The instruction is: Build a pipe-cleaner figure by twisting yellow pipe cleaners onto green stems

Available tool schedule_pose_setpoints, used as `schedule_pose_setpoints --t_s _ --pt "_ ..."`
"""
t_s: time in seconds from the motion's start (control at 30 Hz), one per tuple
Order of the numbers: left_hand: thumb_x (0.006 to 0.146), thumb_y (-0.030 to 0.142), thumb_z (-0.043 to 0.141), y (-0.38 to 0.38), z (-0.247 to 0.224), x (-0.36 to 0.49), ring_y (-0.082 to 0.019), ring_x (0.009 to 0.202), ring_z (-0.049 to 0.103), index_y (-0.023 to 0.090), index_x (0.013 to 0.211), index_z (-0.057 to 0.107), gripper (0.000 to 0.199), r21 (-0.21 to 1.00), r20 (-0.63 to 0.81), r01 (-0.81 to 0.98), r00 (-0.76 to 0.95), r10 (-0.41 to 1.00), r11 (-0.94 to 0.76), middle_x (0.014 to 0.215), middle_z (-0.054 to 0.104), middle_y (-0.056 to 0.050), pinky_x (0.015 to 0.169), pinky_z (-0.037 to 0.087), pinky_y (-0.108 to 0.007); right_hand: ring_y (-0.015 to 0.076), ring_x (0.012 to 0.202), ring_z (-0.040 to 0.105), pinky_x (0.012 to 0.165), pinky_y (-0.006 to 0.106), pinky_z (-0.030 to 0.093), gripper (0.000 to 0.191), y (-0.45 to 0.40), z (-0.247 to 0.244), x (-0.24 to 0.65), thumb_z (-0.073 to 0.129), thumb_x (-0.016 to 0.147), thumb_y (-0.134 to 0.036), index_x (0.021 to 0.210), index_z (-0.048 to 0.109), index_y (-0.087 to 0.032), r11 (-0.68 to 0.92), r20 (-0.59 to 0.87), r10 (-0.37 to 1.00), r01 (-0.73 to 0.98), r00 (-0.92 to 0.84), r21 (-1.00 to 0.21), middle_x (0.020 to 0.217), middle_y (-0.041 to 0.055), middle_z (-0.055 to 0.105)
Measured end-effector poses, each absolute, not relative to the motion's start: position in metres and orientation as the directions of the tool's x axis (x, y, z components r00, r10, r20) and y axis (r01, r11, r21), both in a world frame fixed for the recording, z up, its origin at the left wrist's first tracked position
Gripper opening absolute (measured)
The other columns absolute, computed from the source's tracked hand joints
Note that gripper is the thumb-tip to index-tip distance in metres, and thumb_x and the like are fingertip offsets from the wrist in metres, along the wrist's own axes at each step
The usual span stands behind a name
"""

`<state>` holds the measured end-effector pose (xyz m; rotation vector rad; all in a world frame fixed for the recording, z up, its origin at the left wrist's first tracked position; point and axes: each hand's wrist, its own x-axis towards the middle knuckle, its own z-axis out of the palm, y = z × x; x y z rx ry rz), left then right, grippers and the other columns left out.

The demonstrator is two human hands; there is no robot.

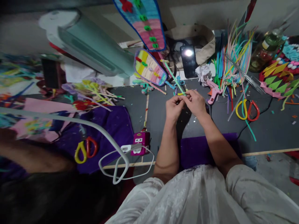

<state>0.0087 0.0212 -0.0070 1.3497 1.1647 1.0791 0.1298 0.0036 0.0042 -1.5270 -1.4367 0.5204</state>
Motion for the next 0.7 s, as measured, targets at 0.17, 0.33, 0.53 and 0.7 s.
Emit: schedule_pose_setpoints --t_s 0.17,0.33,0.53,0.7 --pt "0.077 0.033 0.068 0.0183 -0.0036 0.0090 -0.010 0.058 0.045 0.016 0.066 0.065 0.020 0.975 0.137 0.156 0.148 0.980 -0.159 0.065 0.055 0.001 0.055 0.036 -0.022 0.0183 0.079 0.058 0.074 0.030 0.043 0.015 0.0036 0.0057 0.1346 0.063 0.085 -0.034 0.083 0.066 -0.020 0.136 0.299 0.935 0.581 0.192 -0.802 0.082 0.0046 0.065" --pt "0.075 0.033 0.068 0.0173 -0.0025 0.0067 -0.010 0.056 0.044 0.016 0.065 0.064 0.019 0.981 0.107 0.139 0.183 0.977 -0.134 0.064 0.056 0.001 0.054 0.036 -0.022 0.0190 0.079 0.058 0.076 0.030 0.042 0.020 0.0017 0.0081 0.1369 0.055 0.090 -0.035 0.081 0.065 -0.020 0.162 0.322 0.935 0.633 0.146 -0.757 0.081 0.0054 0.065" --pt "0.074 0.030 0.068 0.0159 0.0017 0.0067 -0.010 0.057 0.047 0.018 0.069 0.068 0.014 0.980 0.102 0.150 0.171 0.980 -0.128 0.066 0.060 0.000 0.055 0.036 -0.023 0.0171 0.073 0.056 0.072 0.029 0.041 0.023 0.0022 0.0097 0.1351 0.049 0.090 -0.032 0.075 0.062 -0.020 0.150 0.334 0.923 0.617 0.193 -0.773 0.075 0.0047 0.063" --pt "0.073 0.030 0.070 0.0157 -0.0002 0.0086 -0.010 0.057 0.047 0.018 0.065 0.067 0.015 0.975 0.127 0.162 0.151 0.980 -0.152 0.062 0.057 0.001 0.056 0.036 -0.023 0.0145 0.065 0.055 0.065 0.027 0.041 0.013 0.0050 0.0101 0.1352 0.058 0.081 -0.030 0.071 0.060 -0.021 0.092 0.206 0.950 0.419 0.235 -0.903 0.069 0.0000 0.062"
